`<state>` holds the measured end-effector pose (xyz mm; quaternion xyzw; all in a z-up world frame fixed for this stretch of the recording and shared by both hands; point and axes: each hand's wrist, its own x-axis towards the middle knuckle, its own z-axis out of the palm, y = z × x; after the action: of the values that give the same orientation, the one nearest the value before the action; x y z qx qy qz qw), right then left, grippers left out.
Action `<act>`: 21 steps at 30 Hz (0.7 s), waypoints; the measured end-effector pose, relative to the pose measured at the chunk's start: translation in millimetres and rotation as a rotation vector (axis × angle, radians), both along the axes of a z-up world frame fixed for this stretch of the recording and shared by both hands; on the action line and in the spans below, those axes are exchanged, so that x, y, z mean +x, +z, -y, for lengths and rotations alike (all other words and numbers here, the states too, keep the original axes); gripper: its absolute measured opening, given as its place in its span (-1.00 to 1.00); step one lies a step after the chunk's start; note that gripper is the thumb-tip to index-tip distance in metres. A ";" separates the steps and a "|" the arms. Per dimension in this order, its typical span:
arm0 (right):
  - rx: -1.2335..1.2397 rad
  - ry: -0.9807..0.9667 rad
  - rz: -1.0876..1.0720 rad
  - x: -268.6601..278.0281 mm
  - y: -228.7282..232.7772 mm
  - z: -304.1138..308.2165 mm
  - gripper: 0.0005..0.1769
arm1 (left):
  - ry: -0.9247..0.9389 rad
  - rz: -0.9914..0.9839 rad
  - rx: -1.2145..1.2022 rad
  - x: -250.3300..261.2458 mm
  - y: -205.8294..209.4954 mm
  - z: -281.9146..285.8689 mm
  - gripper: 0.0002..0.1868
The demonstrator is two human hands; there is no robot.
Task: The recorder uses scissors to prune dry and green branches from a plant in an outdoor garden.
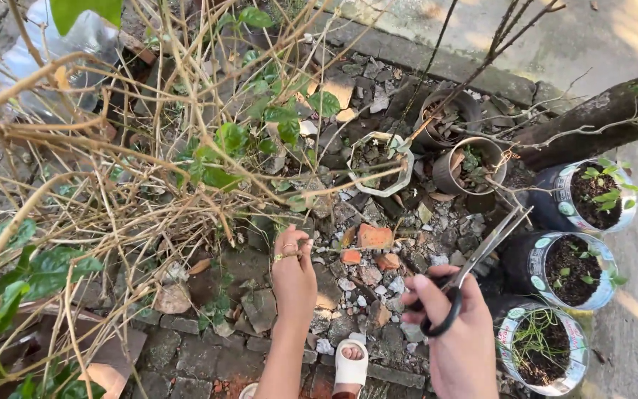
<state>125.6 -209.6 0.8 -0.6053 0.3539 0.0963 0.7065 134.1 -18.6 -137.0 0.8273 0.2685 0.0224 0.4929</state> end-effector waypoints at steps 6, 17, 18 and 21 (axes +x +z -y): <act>0.017 -0.041 -0.009 -1.9 -14.7 4.5 -0.66 | 0.026 0.038 -0.007 3.4 3.7 5.3 -0.88; 0.049 -0.038 0.009 -1.9 -57.8 11.2 -0.65 | -0.020 0.009 0.002 -1.4 19.5 -1.0 -0.89; 0.050 -0.037 0.011 4.7 -56.8 14.5 -0.65 | -0.019 0.010 0.004 -7.1 13.4 -2.2 -0.89; -0.072 0.014 -0.027 24.8 -57.0 29.2 -0.67 | -0.070 0.007 0.049 -20.9 -2.9 -2.2 -0.79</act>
<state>150.4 -238.8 -56.2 -0.6316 0.3624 0.0967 0.6785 113.2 -16.4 -139.9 0.8480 0.2370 0.0142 0.4739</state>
